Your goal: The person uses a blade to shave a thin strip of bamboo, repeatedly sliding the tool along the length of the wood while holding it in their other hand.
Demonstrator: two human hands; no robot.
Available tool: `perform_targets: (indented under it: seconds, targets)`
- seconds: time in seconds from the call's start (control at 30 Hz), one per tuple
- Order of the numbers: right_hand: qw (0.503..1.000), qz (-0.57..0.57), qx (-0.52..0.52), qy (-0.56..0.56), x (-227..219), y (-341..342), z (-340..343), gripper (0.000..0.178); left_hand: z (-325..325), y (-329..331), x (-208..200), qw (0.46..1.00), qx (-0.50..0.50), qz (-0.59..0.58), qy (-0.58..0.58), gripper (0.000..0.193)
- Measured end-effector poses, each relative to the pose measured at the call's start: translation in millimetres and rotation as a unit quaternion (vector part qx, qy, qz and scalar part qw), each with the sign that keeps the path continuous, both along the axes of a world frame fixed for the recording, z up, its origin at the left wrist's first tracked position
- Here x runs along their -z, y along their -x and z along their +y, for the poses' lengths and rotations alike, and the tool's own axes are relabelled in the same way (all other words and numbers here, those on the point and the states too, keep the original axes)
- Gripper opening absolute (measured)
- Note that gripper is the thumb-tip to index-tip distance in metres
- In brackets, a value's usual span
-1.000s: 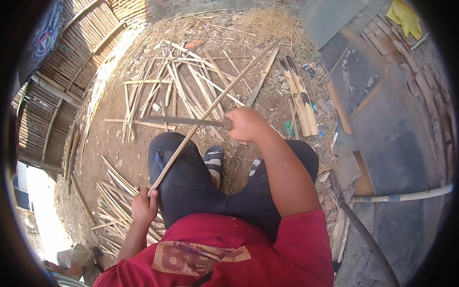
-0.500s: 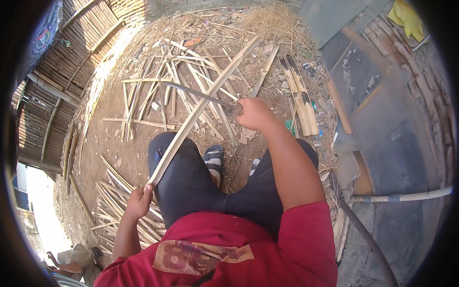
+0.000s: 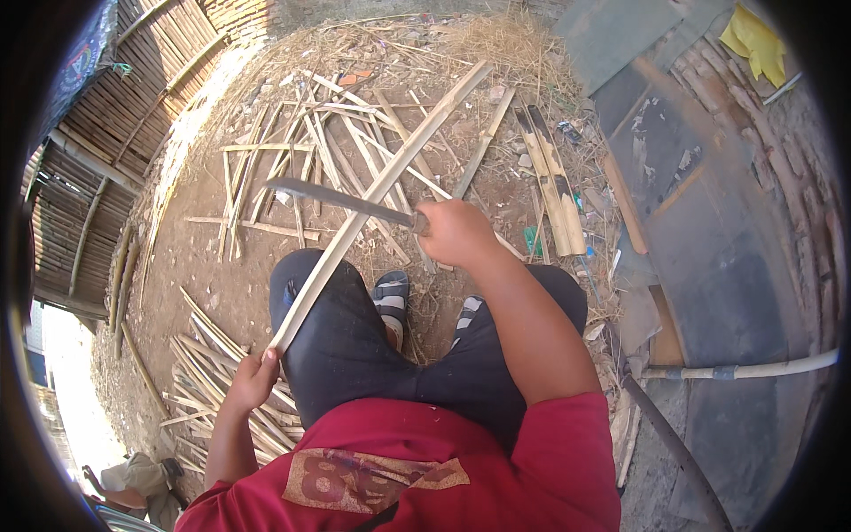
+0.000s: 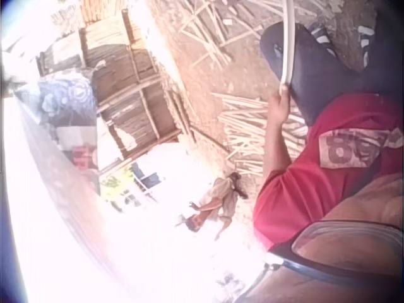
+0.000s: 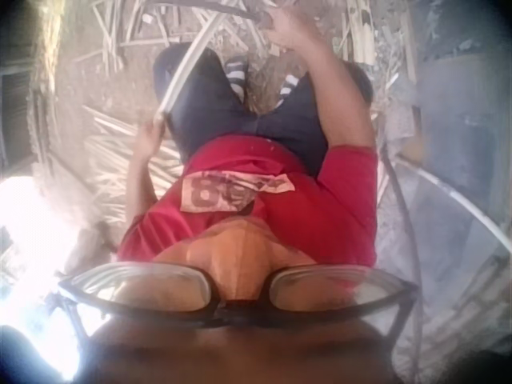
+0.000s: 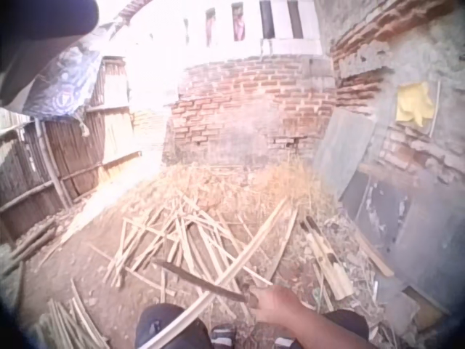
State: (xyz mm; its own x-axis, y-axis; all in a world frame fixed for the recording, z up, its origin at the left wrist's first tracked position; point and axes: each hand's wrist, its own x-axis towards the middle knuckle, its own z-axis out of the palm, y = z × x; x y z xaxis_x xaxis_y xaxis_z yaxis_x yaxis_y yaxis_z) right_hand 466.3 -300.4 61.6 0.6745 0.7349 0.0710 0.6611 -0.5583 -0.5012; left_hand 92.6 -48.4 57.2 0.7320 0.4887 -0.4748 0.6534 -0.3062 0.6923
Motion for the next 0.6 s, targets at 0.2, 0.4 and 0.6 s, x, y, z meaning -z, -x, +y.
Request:
perform_targets:
  seconds: [0.2,0.4,0.6]
  targets:
    - [0.995,0.070,0.072,-0.015,-10,-33,-15,0.041,0,-2,11,0.998,0.018,-0.036,-0.043,0.063]
    - [0.996,-0.037,-0.029,0.073,-29,-17,-5,0.035,14,-1,1,0.996,0.010,0.037,0.075,0.064]
    - [0.993,0.093,0.066,-0.028,1,-76,-28,0.038,14,-7,-7,0.998,0.035,0.031,0.051,0.064]
